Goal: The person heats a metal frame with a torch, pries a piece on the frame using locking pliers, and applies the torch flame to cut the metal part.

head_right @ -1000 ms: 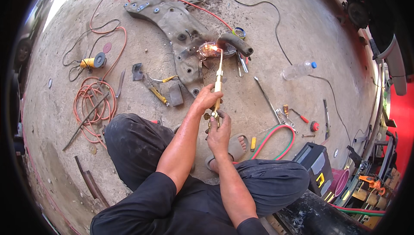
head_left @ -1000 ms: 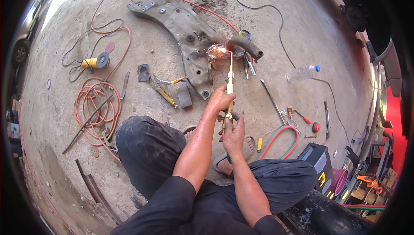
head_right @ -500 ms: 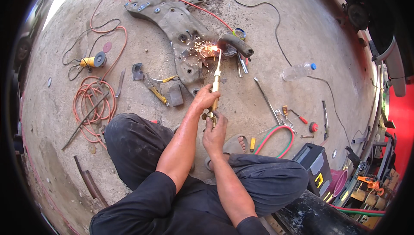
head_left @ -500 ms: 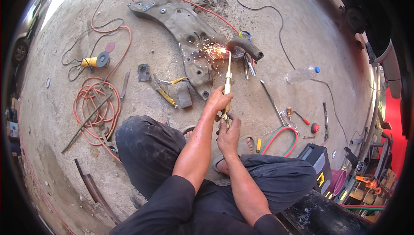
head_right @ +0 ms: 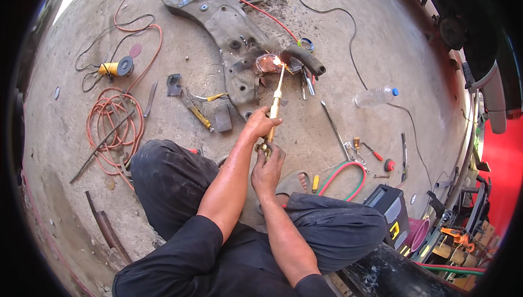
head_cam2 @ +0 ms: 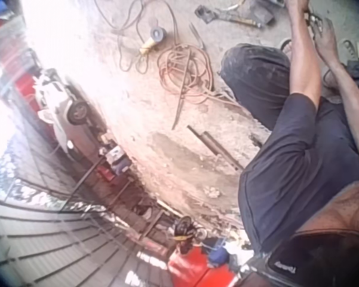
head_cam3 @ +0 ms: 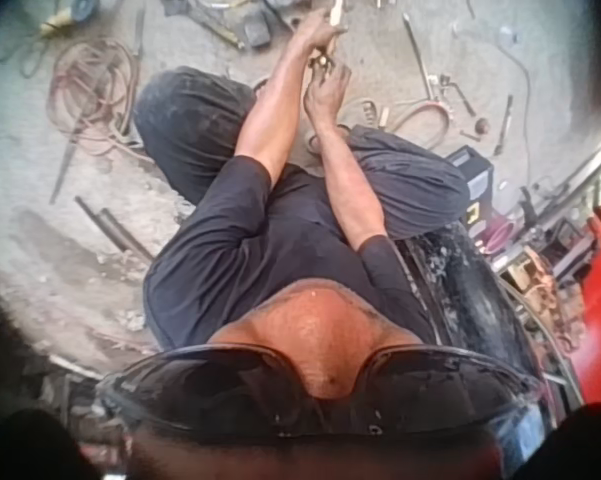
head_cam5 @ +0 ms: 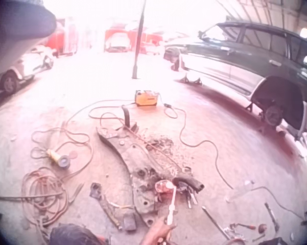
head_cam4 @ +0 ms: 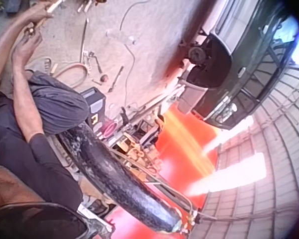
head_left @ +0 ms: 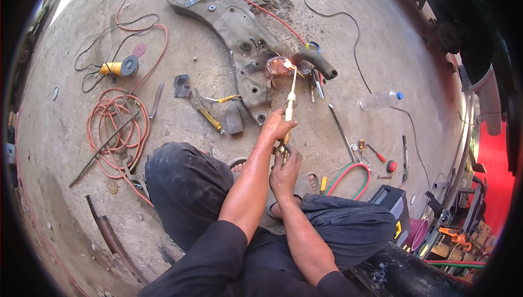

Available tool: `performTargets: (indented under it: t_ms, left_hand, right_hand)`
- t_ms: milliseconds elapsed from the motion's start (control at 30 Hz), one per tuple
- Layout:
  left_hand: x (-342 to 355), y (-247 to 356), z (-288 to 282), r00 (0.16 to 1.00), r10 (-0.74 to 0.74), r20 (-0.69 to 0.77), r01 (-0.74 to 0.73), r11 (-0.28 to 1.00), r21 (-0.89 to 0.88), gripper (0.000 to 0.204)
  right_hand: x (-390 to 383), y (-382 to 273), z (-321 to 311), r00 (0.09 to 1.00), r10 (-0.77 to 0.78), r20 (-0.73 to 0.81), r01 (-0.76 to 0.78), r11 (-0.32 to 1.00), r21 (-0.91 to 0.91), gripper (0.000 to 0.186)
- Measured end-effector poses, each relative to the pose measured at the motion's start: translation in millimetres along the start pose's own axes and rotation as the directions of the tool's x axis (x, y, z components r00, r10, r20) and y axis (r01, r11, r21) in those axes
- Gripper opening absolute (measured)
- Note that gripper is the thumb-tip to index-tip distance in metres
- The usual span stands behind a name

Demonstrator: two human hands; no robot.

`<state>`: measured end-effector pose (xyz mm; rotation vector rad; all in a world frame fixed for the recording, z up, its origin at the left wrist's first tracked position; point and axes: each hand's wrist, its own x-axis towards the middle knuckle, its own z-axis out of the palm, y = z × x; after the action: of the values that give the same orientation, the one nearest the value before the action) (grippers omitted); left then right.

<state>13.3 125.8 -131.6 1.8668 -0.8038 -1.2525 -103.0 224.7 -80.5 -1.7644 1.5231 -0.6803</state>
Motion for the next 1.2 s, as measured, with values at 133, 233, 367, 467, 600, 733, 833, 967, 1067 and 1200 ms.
performTargets:
  t_ms: [133,233,367,467,600,733,833,967,1067,1200]
  left_hand:
    - [0,3,-1,0.999,-0.02,0.044,0.019,1.0,0.006,0.066]
    - [2,-1,-1,0.999,-0.016,0.042,0.014,0.999,0.037,0.064]
    - [5,-6,2,1.0,0.001,0.014,-0.003,0.996,0.088,0.063]
    - [7,-7,3,0.999,-0.019,0.036,0.016,0.996,0.089,0.062]
    - [7,-8,2,1.0,0.001,0.022,-0.003,0.994,0.106,0.062]
    - [7,-6,-1,0.995,-0.064,0.082,0.051,0.987,0.154,0.066]
    - [4,-5,-1,0.997,-0.052,0.053,0.043,0.985,0.165,0.066]
    - [0,0,-2,0.999,-0.042,0.025,0.037,0.987,0.158,0.065]
    - [2,-4,-2,1.0,-0.022,0.009,0.02,0.985,0.169,0.064]
    - [4,-5,0,0.999,-0.028,0.025,0.024,0.987,0.162,0.064]
  right_hand:
    - [-2,2,2,1.0,-0.002,-0.001,0.002,0.999,-0.038,0.031]
    - [-4,1,2,1.0,0.012,0.005,-0.012,1.0,-0.028,0.031]
    - [-6,2,3,1.0,0.016,0.015,-0.016,0.999,-0.028,0.032]
    - [-6,3,4,1.0,0.012,0.013,-0.012,0.999,-0.045,0.032]
    - [-7,2,5,1.0,0.024,0.016,-0.023,0.998,-0.053,0.032]
    - [-7,4,5,1.0,0.025,0.015,-0.024,0.999,-0.046,0.032]
    - [-7,4,6,1.0,0.023,0.016,-0.022,0.998,-0.051,0.032]
    - [-5,3,6,1.0,0.017,0.016,-0.017,0.999,-0.041,0.032]
    - [-5,4,8,1.0,0.006,0.014,-0.005,0.999,-0.044,0.032]
    - [-5,7,9,1.0,-0.012,0.003,0.012,0.998,-0.064,0.031]
